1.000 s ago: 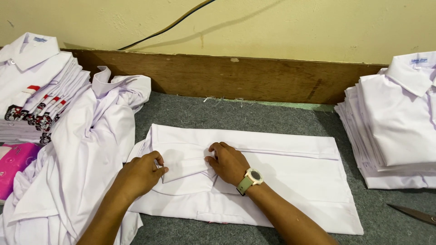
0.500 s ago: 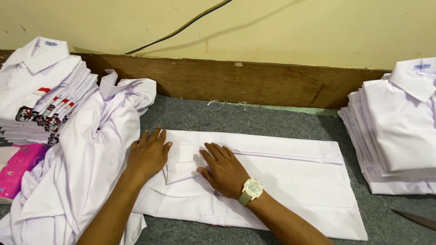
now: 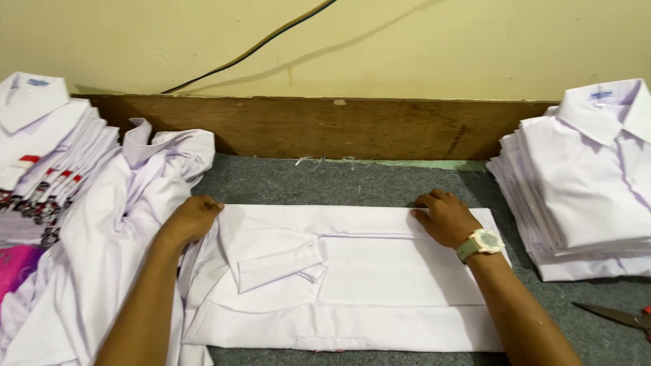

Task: Folding white shirts and stacking them neatly on a work table.

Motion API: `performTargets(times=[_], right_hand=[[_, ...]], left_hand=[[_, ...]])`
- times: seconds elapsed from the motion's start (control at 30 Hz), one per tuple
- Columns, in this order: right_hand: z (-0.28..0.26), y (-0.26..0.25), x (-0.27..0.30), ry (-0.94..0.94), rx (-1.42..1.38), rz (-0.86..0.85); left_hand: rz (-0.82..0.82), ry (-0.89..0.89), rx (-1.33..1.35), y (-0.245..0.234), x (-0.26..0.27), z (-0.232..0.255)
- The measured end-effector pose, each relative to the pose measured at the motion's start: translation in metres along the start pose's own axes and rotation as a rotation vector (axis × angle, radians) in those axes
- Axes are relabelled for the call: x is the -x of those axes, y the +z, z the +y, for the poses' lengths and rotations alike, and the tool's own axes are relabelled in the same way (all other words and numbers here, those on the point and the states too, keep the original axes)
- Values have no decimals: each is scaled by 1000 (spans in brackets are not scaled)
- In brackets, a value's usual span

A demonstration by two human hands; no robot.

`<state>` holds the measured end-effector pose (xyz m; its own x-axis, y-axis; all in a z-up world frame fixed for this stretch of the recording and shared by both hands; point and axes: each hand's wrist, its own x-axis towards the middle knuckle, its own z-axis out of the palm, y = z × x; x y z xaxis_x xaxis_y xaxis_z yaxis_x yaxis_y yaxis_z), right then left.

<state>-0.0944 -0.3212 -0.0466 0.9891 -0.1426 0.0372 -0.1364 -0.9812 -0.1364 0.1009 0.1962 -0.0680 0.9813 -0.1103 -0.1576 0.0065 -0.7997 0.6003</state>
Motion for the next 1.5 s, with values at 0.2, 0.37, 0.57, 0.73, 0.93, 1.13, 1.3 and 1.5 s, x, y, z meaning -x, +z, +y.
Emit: performTargets(times=[0.2, 0.37, 0.57, 0.73, 0.93, 1.13, 1.3, 1.5], right_hand=[[37, -15, 19, 82, 29, -30], [101, 17, 13, 61, 0, 72], [131, 28, 27, 42, -37, 169], [121, 16, 48, -16, -73, 243], [113, -2, 78, 402, -403, 170], [106, 5, 100, 464, -597, 379], [105, 1, 101, 551, -625, 269], [90, -15, 109, 538, -563, 176]], left_hand=[[27, 113, 142, 4, -34, 5], [40, 122, -109, 0, -84, 56], [136, 90, -267, 1, -62, 148], [110, 76, -265, -12, -10, 188], [-33, 5, -259, 20, -87, 107], [164, 119, -39, 41, -83, 130], [505, 805, -561, 127, -37, 162], [-436, 1321, -405, 208, 269, 267]])
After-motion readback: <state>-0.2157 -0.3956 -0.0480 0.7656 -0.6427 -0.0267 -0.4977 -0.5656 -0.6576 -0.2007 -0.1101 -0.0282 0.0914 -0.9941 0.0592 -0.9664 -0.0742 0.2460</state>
